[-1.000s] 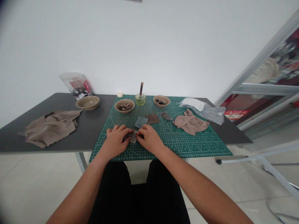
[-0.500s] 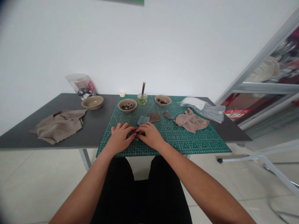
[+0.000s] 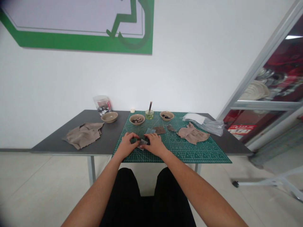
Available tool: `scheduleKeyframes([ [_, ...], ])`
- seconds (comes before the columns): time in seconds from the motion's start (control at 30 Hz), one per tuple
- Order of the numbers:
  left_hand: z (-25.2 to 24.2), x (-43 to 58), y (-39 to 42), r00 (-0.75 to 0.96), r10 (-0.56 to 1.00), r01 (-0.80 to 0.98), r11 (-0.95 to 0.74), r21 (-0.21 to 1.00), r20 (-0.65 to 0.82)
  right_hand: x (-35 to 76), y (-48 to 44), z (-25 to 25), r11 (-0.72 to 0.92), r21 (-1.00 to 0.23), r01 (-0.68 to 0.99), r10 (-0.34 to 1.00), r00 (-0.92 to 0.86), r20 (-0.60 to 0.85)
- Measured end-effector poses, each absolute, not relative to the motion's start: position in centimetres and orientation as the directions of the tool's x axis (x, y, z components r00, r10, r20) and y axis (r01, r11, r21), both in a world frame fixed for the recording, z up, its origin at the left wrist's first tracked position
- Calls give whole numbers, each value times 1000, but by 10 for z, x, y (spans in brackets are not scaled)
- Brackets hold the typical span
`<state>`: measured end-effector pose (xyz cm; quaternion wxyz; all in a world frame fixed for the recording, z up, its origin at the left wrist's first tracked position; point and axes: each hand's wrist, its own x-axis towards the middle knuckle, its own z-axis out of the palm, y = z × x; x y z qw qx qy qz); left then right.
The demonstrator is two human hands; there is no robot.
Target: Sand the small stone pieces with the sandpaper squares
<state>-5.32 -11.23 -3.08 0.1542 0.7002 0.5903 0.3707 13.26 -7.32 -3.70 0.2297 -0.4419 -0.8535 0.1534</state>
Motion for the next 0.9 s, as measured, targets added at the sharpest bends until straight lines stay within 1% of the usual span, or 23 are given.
scheduleKeyframes([
  [0.07,-32,-56,-112,-106,921,669,-214,712,376,124,-72,-33,480,-491,727,874,-448,189],
  [0.1,-32,-57,-111,-156,910,656,-195,729,384,120,-71,-32,432,-524,734,894,-424,144],
  [0.23,-30,-58,-108,-233,894,655,-147,741,384,107,-64,-25,246,-683,688,929,-368,-36],
  [0.3,-29,-57,-107,-244,892,657,-137,741,380,106,-62,-17,226,-715,662,928,-369,-49],
  [0.37,-28,-57,-107,-237,899,660,-128,740,368,109,-64,-4,252,-727,638,926,-378,-10],
  [0.4,-27,-56,-107,-225,908,669,-120,734,354,113,-66,3,283,-731,621,925,-379,35],
  [0.47,-26,-54,-107,-186,932,708,-92,700,311,120,-71,16,341,-694,634,927,-351,135],
  [0.5,-26,-53,-107,-162,944,738,-77,671,286,124,-72,20,347,-655,672,931,-329,156],
  [0.57,-25,-49,-107,-121,963,799,-50,600,242,129,-75,24,311,-560,768,940,-336,62],
  [0.63,-25,-47,-107,-91,971,839,-45,542,222,130,-77,21,297,-482,825,937,-348,-19],
  [0.67,-26,-46,-107,-78,972,850,-51,524,221,130,-77,18,314,-471,824,931,-364,-16],
  [0.77,-26,-45,-106,-47,972,860,-78,504,232,128,-76,9,402,-501,766,906,-411,99],
  [0.9,-25,-46,-107,-29,970,859,-100,503,243,129,-74,6,405,-512,758,907,-404,118],
])
